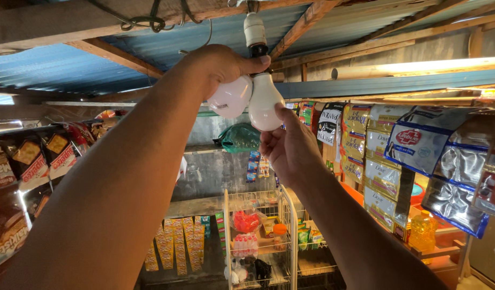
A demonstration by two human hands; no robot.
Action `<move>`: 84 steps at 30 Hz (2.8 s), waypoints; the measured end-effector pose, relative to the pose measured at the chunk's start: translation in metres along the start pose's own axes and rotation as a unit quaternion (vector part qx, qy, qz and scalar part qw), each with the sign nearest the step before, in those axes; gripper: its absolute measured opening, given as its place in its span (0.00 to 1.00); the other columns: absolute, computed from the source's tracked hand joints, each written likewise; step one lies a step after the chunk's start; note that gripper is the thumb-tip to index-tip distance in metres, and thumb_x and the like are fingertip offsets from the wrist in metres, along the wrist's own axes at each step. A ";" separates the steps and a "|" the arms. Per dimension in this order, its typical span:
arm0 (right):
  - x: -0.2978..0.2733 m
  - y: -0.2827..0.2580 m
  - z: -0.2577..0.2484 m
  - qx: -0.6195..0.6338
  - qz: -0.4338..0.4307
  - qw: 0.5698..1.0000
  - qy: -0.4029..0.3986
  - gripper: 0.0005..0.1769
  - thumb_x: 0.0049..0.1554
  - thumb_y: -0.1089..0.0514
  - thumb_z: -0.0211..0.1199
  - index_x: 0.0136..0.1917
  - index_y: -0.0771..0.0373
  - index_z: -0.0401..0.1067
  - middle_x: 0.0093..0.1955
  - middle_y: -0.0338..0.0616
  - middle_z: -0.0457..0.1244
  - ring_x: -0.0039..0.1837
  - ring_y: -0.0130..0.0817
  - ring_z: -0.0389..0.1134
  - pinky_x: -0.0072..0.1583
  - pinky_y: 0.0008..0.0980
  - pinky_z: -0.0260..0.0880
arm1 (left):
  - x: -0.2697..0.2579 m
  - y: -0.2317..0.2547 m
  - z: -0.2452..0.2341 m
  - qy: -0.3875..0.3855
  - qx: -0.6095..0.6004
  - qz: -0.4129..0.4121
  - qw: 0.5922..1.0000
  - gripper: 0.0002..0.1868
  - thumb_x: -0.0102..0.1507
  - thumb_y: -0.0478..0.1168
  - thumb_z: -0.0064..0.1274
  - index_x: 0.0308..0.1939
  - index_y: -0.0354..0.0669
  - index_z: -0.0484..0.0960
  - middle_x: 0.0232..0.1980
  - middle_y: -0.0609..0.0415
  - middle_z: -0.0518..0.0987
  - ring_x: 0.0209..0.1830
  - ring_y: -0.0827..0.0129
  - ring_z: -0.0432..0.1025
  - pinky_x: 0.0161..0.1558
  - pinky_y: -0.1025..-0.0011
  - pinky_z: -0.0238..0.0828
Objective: The person unscrews a light bulb from a ceiling fixture, walks through a small shop area, and attempts to screw the bulb into a second fixture. The person then walks into a back room and touches a hanging towel.
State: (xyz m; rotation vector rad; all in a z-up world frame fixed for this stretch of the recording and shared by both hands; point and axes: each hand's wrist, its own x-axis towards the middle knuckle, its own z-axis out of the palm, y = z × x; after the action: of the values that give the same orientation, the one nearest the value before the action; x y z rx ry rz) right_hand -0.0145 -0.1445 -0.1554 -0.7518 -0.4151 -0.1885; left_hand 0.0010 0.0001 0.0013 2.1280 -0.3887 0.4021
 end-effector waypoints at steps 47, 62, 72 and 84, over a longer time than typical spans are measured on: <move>-0.178 0.058 -0.101 -0.716 -0.325 0.613 -0.081 0.28 0.63 0.48 0.58 0.69 0.68 0.64 0.74 0.60 0.57 0.76 0.59 0.56 0.73 0.51 0.55 | -0.261 -0.167 0.149 0.116 0.153 0.098 0.977 0.20 0.63 0.45 0.50 0.58 0.45 0.77 0.53 0.41 0.80 0.48 0.42 0.76 0.49 0.48 0.72; -0.303 0.085 -0.226 -0.346 0.092 0.925 -0.130 0.27 0.67 0.55 0.48 0.77 0.62 0.56 0.67 0.45 0.63 0.68 0.27 0.62 0.68 0.31 0.61 | -0.343 -0.205 0.301 0.149 -0.198 0.012 0.969 0.15 0.66 0.46 0.53 0.52 0.44 0.77 0.31 0.48 0.78 0.28 0.61 0.74 0.33 0.64 0.71; -0.381 0.110 -0.291 -0.374 0.085 0.919 -0.095 0.33 0.64 0.51 0.45 0.80 0.61 0.53 0.73 0.45 0.59 0.72 0.32 0.60 0.69 0.33 0.59 | -0.407 -0.268 0.369 -0.078 -0.482 -0.120 0.865 0.23 0.59 0.40 0.59 0.58 0.43 0.75 0.34 0.58 0.78 0.31 0.79 0.70 0.33 0.77 0.68; -0.636 0.189 -0.291 -0.763 -0.211 0.596 -0.135 0.33 0.63 0.58 0.52 0.79 0.65 0.53 0.78 0.62 0.51 0.79 0.60 0.52 0.75 0.49 0.53 | -0.669 -0.356 0.353 0.030 0.026 0.229 0.973 0.37 0.57 0.42 0.59 0.71 0.44 0.70 0.61 0.43 0.77 0.52 0.44 0.77 0.50 0.52 0.75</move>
State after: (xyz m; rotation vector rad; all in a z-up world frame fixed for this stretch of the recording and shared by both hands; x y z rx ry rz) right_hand -0.4435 -0.1987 -0.7370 -2.4326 -0.6904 -0.9707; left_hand -0.4019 -0.0191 -0.7312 2.0616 -0.8474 0.7435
